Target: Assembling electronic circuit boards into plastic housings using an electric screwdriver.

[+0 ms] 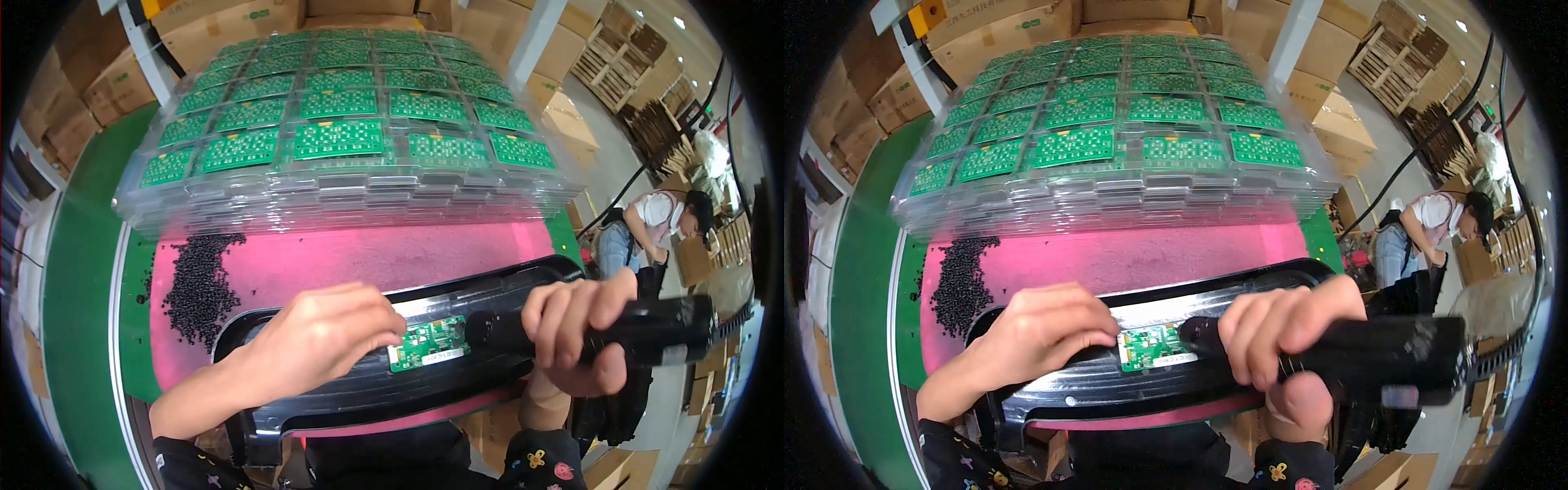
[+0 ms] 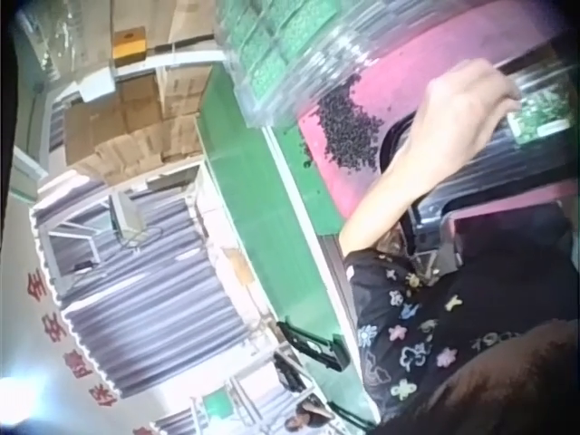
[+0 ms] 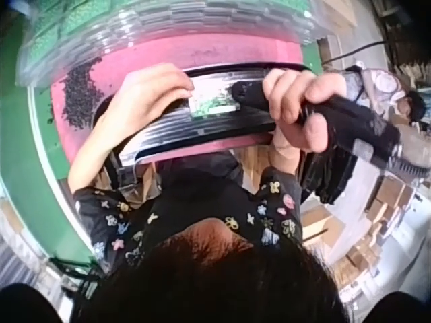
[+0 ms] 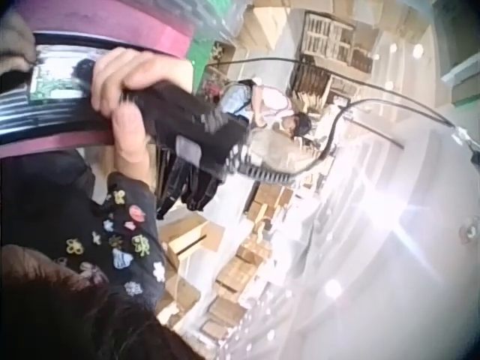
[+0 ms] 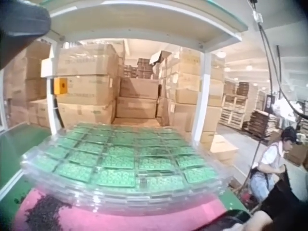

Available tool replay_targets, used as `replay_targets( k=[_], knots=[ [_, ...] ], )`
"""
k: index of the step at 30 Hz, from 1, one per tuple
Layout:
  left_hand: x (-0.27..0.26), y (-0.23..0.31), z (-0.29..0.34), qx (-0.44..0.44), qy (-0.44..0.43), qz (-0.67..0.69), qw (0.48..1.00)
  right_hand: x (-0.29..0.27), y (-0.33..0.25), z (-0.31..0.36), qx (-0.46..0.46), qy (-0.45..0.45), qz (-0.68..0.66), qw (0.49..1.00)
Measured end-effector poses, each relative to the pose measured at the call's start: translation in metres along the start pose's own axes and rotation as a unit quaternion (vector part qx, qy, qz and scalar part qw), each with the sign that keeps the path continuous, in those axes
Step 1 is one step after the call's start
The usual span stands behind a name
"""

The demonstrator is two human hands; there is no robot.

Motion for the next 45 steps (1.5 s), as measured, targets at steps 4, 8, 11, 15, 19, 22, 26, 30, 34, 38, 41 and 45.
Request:
replay_targets(
  k=[4,8,11,15,19,22,26,30,34,38,41,45],
  knots=[
    [0.016,0.002,0.005,0.045,-0.137,-0.020,0.989,-0.005,0.015,-0.002,0.078,0.060,0.007,0.995],
    [0.025,0.000,0.007,0.078,-0.190,-0.012,0.979,-0.007,0.022,-0.003,0.101,0.044,-0.018,0.994],
    [0.026,-0.003,0.009,0.050,-0.215,-0.019,0.975,-0.007,0.026,-0.002,0.117,0.051,-0.017,0.992],
    [0.025,-0.003,0.010,0.041,-0.222,-0.010,0.974,-0.007,0.029,-0.003,0.133,0.053,-0.013,0.990],
    [0.025,-0.003,0.011,0.019,-0.244,-0.004,0.970,-0.008,0.028,-0.002,0.139,0.036,-0.024,0.989],
    [0.026,-0.002,0.013,0.014,-0.239,-0.003,0.971,-0.003,0.028,-0.004,0.138,0.033,0.052,0.989],
    [0.027,-0.002,0.014,0.013,-0.246,-0.016,0.969,-0.002,0.029,-0.004,0.136,0.030,0.068,0.988],
    [0.027,-0.003,0.015,0.016,-0.236,-0.001,0.972,-0.005,0.033,-0.001,0.149,0.040,-0.025,0.988],
    [0.027,-0.002,0.015,-0.003,-0.246,-0.005,0.969,-0.006,0.038,0.000,0.153,0.044,-0.030,0.987],
    [0.027,-0.001,0.014,-0.008,-0.250,0.002,0.968,-0.009,0.038,0.001,0.161,0.040,-0.055,0.985],
    [0.027,-0.001,0.014,-0.009,-0.239,0.001,0.971,-0.008,0.038,0.005,0.160,0.041,-0.019,0.986],
    [0.028,-0.003,0.016,-0.024,-0.245,-0.002,0.969,-0.005,0.037,0.006,0.166,0.014,0.002,0.986]
  ],
)
Point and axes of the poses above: each hand's wrist, its own z-axis away from the middle knuckle, its own x-axis out of the palm, y = z × x, the point moved 4 cm from there along -z, towards the middle knuckle, and after that the axes turned 8 degrees about -y, right-handed, at the moved point
